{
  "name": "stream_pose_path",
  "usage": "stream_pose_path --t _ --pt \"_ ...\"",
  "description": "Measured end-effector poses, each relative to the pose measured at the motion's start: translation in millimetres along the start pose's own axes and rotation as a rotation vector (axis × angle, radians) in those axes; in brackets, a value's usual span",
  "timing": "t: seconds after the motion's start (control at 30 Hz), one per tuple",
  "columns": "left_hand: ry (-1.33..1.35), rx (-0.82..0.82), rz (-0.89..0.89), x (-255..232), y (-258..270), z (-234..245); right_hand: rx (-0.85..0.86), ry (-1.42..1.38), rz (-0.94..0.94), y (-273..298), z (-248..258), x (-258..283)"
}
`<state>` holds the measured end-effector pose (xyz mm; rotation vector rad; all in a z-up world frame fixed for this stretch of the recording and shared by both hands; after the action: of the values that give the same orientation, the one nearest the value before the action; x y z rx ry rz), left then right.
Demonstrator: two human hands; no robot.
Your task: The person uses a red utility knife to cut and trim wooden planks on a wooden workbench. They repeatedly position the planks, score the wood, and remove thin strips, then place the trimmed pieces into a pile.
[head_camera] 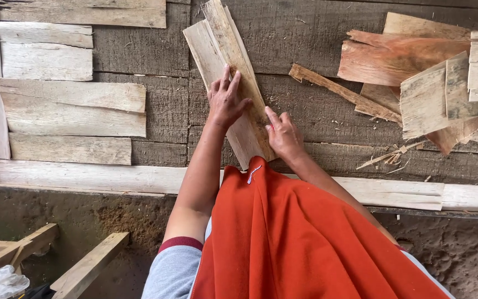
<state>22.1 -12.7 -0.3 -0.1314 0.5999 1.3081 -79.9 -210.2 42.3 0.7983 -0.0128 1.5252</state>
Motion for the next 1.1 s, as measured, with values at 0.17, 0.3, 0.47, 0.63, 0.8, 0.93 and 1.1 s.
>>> stream_pose_path --t 0.17,0.3,0.47,0.63,0.8,0.93,1.1 --pt "-0.031 0.0 0.005 2.0 -3.5 -3.2 -0.035 -0.255 -0.155 1.2 1.1 -34.5" --pt "0.0 0.243 0.094 -23.0 1.1 27.5 -0.005 -0.447 -0.232 5.4 12.3 -49.0" --pt "0.014 0.288 0.102 -26.1 2.7 33.4 0.154 -0.501 -0.227 29.4 39.9 -19.2" --pt "0.148 0.372 0.118 -29.4 2.7 51.0 0.203 -0.28 -0.202 33.5 16.5 -4.9" --pt "0.166 0.39 0.107 -28.3 3.7 50.5 0.036 0.11 -0.072 30.2 -32.0 -20.0" --pt "0.189 0.397 0.122 -28.1 4.7 52.1 -0.006 0.127 -0.057 40.1 -32.3 -12.5" --pt "0.149 0.384 0.094 -22.7 1.0 46.4 -0.226 0.245 0.054 42.9 -41.0 -13.6"
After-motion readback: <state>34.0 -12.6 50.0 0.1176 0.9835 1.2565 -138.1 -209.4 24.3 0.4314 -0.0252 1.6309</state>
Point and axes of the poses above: each hand's wrist, its own y-axis away from the middle knuckle, its own z-axis out of the back of the hand, x = y × z, the point moved 2 cm from there along -y, towards the middle knuckle, and after that the axes turned 9 degrees about x, right-handed, at the moved point
